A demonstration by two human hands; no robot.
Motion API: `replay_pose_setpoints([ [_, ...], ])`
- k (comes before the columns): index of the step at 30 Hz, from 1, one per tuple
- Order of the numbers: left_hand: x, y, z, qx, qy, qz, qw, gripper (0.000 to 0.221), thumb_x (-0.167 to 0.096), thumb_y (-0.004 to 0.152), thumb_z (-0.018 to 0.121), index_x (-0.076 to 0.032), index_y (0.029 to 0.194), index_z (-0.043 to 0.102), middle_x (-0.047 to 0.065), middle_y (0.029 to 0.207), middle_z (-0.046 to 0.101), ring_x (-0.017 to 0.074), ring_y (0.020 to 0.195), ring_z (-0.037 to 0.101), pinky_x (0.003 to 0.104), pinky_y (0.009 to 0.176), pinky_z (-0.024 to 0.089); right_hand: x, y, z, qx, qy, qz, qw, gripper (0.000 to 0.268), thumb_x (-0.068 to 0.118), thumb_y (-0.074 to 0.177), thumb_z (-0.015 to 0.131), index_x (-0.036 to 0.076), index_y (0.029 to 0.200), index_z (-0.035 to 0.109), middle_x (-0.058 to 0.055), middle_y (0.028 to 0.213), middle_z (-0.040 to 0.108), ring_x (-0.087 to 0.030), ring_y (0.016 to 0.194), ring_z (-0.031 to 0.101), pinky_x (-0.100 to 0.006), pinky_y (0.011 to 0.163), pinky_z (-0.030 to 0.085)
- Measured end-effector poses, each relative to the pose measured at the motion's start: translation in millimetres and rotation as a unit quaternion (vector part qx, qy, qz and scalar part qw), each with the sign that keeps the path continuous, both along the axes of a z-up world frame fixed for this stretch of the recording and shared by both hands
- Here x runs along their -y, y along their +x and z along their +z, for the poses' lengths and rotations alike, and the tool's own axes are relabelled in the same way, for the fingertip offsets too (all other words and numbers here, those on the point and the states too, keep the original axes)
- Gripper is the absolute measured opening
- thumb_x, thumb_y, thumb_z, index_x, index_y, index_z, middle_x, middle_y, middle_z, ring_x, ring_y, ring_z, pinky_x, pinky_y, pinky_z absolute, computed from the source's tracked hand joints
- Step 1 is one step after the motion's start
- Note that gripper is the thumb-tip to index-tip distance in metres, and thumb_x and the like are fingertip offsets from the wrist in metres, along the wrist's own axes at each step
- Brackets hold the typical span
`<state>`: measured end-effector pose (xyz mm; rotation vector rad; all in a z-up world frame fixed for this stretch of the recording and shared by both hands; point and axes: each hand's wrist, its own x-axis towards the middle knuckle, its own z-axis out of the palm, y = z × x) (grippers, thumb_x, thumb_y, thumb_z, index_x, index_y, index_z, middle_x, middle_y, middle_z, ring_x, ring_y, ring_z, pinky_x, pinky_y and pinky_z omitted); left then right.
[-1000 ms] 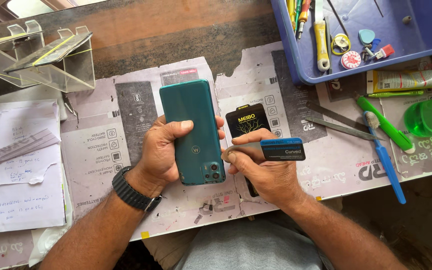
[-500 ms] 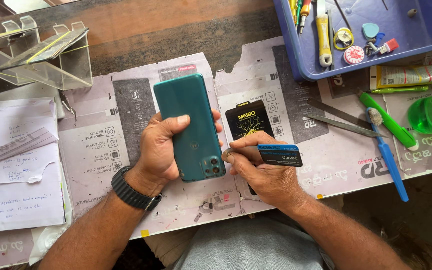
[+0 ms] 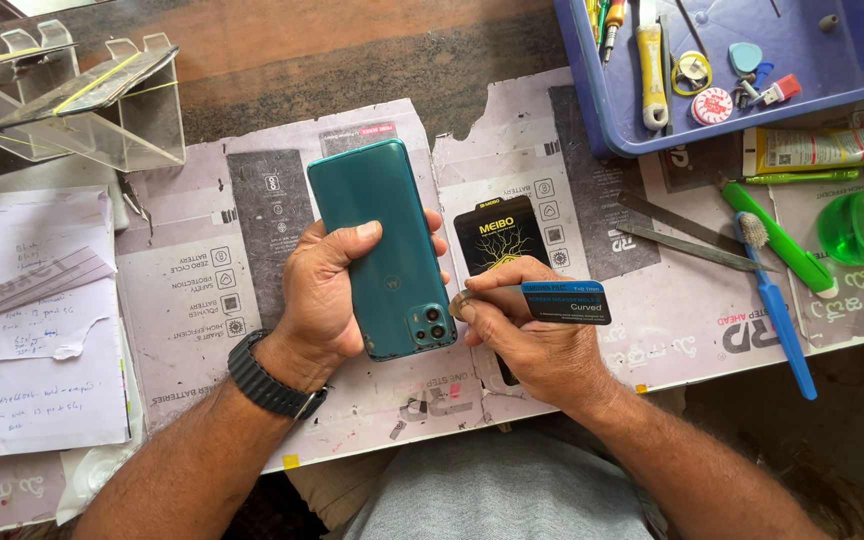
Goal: The person handles a mobile phone on a work surface, turning it over and then using a thin plastic card to pry around the edges of the back panel near the camera lenses.
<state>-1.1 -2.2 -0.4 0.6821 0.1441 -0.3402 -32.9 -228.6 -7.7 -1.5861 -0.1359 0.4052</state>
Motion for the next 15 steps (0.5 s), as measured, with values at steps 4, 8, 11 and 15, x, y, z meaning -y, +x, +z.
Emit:
replay_pose_setpoints([
  [4,0.8,1.0,-0.6,-0.003,-0.006,0.000,1.000,0.037,-0.011,0.098,0.053,0.011,0.127,0.058,0.029,0.120,0.067,0.0340,0.105,0.071,0.052,0.087,0.064,1.2,1.2,-1.6,0.000,0.009,0.006,1.000,0.021,0.001,0.096,0.065,0.000,0.115,0.058,-0.015,0.095,0.075,-0.016,0.085,0.079,-0.025,0.068,0.067],
  [8,0.7,1.3,0.6,-0.014,0.016,0.002,1.000,0.037,-0.011,0.098,0.053,0.012,0.127,0.059,0.029,0.119,0.067,0.0343,0.104,0.071,0.051,0.087,0.064,1.4,-0.7,0.4,0.052,0.002,0.011,0.999,0.019,0.001,0.097,0.066,0.001,0.115,0.060,-0.014,0.095,0.076,-0.015,0.085,0.079,-0.026,0.069,0.064],
  [11,1.4,1.1,1.8,-0.005,0.016,0.006,1.000,0.037,-0.010,0.098,0.053,0.012,0.127,0.058,0.029,0.119,0.067,0.0343,0.104,0.071,0.051,0.088,0.064,0.5,-0.9,1.2,0.079,-0.009,0.013,0.997,0.018,0.001,0.097,0.067,0.001,0.114,0.062,-0.014,0.093,0.075,-0.014,0.083,0.079,-0.027,0.068,0.064],
  [15,0.5,1.1,2.6,0.000,0.028,0.006,1.000,0.037,-0.009,0.097,0.053,0.013,0.127,0.059,0.030,0.119,0.068,0.0340,0.104,0.072,0.050,0.087,0.064,0.6,-0.4,1.5,0.096,-0.023,0.023,0.995,0.016,0.002,0.098,0.068,0.003,0.113,0.063,-0.013,0.090,0.076,-0.014,0.081,0.078,-0.025,0.069,0.068],
])
